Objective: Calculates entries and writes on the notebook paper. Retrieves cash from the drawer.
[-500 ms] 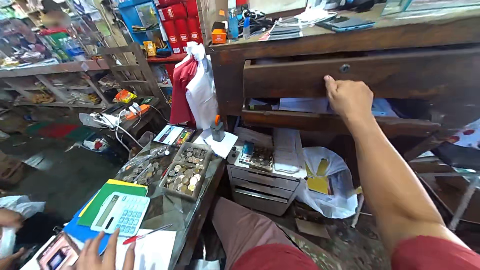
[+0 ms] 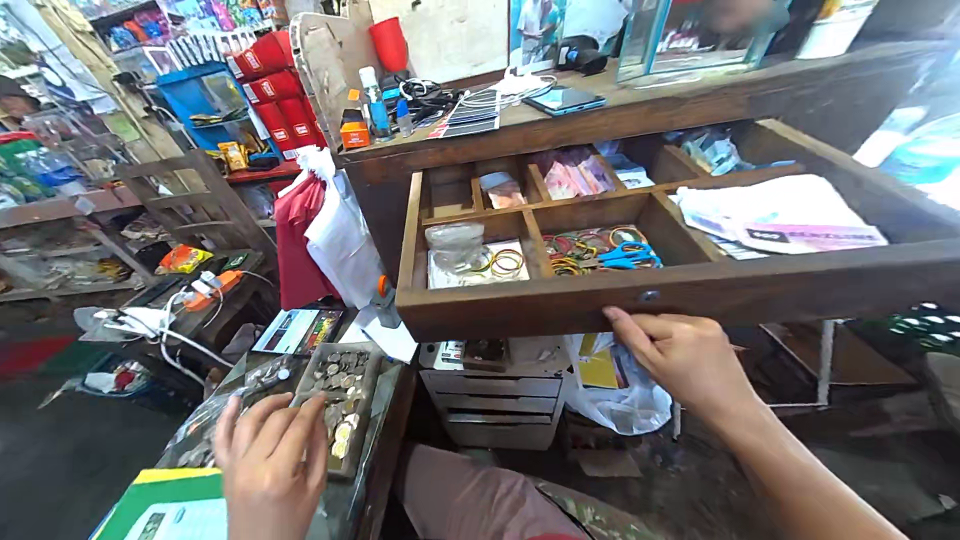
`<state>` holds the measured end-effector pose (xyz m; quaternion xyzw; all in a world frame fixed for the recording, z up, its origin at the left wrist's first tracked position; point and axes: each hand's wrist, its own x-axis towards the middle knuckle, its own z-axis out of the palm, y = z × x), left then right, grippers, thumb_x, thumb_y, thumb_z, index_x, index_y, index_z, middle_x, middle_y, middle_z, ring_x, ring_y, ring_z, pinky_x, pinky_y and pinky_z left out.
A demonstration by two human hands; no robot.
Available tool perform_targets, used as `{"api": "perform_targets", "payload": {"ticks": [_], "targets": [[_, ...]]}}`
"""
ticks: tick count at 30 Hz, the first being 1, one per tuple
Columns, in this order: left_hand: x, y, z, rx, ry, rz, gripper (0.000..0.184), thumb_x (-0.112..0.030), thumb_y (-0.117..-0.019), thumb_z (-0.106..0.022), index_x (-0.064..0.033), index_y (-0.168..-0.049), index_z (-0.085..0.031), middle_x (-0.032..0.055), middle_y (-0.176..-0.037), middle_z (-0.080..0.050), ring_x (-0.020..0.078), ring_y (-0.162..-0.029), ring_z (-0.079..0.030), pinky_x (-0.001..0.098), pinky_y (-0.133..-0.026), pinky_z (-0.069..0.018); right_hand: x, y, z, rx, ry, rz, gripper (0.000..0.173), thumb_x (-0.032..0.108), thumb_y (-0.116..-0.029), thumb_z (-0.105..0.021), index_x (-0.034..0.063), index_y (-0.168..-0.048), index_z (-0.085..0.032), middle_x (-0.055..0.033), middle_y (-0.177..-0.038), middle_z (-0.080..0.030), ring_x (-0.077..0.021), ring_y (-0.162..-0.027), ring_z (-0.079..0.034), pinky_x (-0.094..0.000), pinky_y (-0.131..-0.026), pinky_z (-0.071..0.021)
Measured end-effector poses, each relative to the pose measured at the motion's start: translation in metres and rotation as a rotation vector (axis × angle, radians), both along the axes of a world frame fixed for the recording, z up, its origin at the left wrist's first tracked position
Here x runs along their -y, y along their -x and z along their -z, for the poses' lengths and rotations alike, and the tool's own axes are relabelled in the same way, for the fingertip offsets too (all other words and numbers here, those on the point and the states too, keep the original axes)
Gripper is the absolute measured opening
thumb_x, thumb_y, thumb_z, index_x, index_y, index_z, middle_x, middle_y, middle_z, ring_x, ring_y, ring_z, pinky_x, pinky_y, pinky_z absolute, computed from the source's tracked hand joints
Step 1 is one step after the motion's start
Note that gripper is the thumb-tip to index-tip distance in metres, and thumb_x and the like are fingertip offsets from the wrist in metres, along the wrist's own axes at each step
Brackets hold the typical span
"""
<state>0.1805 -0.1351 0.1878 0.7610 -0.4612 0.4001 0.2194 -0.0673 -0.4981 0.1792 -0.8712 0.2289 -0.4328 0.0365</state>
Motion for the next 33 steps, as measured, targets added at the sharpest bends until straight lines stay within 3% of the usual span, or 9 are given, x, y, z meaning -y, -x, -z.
{"api": "perform_targets", "payload": {"ticks": [3,5,9,11,13,16,21,27,33], "targets": [[0.027,0.001,0.001,-0.014,0.03,0.063,0.024,-0.02,-0.0989,-0.059,-0.0084,-0.095,-0.079,0.0062,-0.077,-0.071,0.0237,-0.097,-0.068,0.0499,-0.115,-0.0294,0.006,0.011,-0.017,-0.24,-0.108,-0.124,0.064,0.047,-0.1066,-0.039,0.0059,-0.066,-0.067,-0.0099,-0.055,-0.059,-0.0273,-0.055,-0.064,-0.0483,-0.05,-0.0471],[0.041,0.002,0.003,-0.032,0.046,0.099,0.025,-0.023,-0.099,-0.06,-0.0083,-0.091,-0.078,0.0051,-0.074,-0.07,0.0217,-0.093,-0.068,0.0479,-0.115,-0.0299,0.013,0.027,-0.06,-0.433,-0.179,-0.284,0.039,0.033,-0.1036,-0.053,0.0057,-0.085,-0.074,-0.0112,-0.067,-0.067,-0.0292,-0.065,-0.068,-0.0533,-0.059,-0.0538],[0.057,0.003,0.003,-0.058,0.055,0.148,0.039,-0.037,-0.1003,-0.061,-0.0091,-0.074,-0.072,0.0046,-0.07,-0.069,0.021,-0.089,-0.069,0.0495,-0.115,-0.0296,0.063,0.015,-0.165,-0.386,-0.252,-0.412,0.017,0.013,-0.1018,-0.06,0.0056,-0.099,-0.076,-0.0052,-0.075,-0.071,-0.0136,-0.06,-0.068,-0.0355,-0.059,-0.0612],[0.059,0.004,0.003,-0.087,0.044,0.157,0.04,-0.039,-0.1002,-0.059,-0.0105,-0.076,-0.073,0.0044,-0.074,-0.07,0.0217,-0.094,-0.069,0.0517,-0.115,-0.0277,0.108,-0.017,-0.207,-0.391,-0.311,-0.202,0.02,0.014,-0.103,-0.062,0.0016,-0.093,-0.074,-0.0107,-0.072,-0.069,-0.0199,-0.059,-0.066,-0.042,-0.061,-0.0587],[0.057,0.005,0.005,-0.108,0.026,0.152,0.04,-0.041,-0.1005,-0.057,-0.0115,-0.081,-0.075,0.0045,-0.078,-0.071,0.0222,-0.1,-0.068,0.0533,-0.117,-0.0253,0.164,-0.047,-0.226,-0.504,-0.302,0.147,0.026,0.017,-0.1048,-0.061,-0.005,-0.099,-0.073,-0.0254,-0.089,-0.07,-0.0399,-0.082,-0.068,-0.0612,-0.08,-0.0527],[0.052,0.002,0.012,-0.121,0.009,0.129,0.038,-0.04,-0.1,-0.057,-0.0124,-0.084,-0.077,0.0041,-0.081,-0.073,0.0232,-0.103,-0.068,0.0544,-0.117,-0.0254,0.224,-0.059,-0.222,-0.581,-0.288,0.401,0.022,0.009,-0.0967,-0.069,-0.0117,-0.105,-0.071,-0.0399,-0.115,-0.063,-0.0592,-0.118,-0.056,-0.077,-0.097,-0.0384],[0.048,-0.004,0.026,-0.171,-0.019,0.102,0.037,-0.039,-0.0991,-0.057,-0.0122,-0.084,-0.078,0.0053,-0.083,-0.074,0.026,-0.104,-0.068,0.0583,-0.115,-0.0262,0.231,-0.055,-0.208,-0.615,-0.544,0.416,0.02,0.007,-0.1019,-0.062,-0.0124,-0.105,-0.067,-0.0276,-0.094,-0.065,-0.0354,-0.081,-0.061,-0.0542,-0.081,-0.0483],[0.057,-0.004,0.039,-0.2,-0.037,0.102,0.038,-0.04,-0.0985,-0.056,-0.0132,-0.083,-0.078,0.0039,-0.083,-0.074,0.0265,-0.105,-0.068,0.0598,-0.115,-0.0258,0.232,-0.041,-0.201,-0.553,-0.513,0.271,0.024,0.011,-0.1072,-0.055,-0.0046,-0.117,-0.069,-0.0265,-0.101,-0.068,-0.0376,-0.084,-0.063,-0.0572,-0.084,-0.0484],[0.062,-0.002,0.046,-0.213,-0.029,0.113,0.037,-0.04,-0.0985,-0.055,-0.0139,-0.084,-0.078,0.0033,-0.084,-0.073,0.0265,-0.106,-0.068,0.0607,-0.115,-0.0261,0.187,-0.082,-0.185,-0.405,-0.478,0.026,0.022,0.013,-0.105,-0.059,-0.0044,-0.107,-0.071,-0.0227,-0.099,-0.071,-0.0331,-0.086,-0.072,-0.0536,-0.087,-0.057]]}}
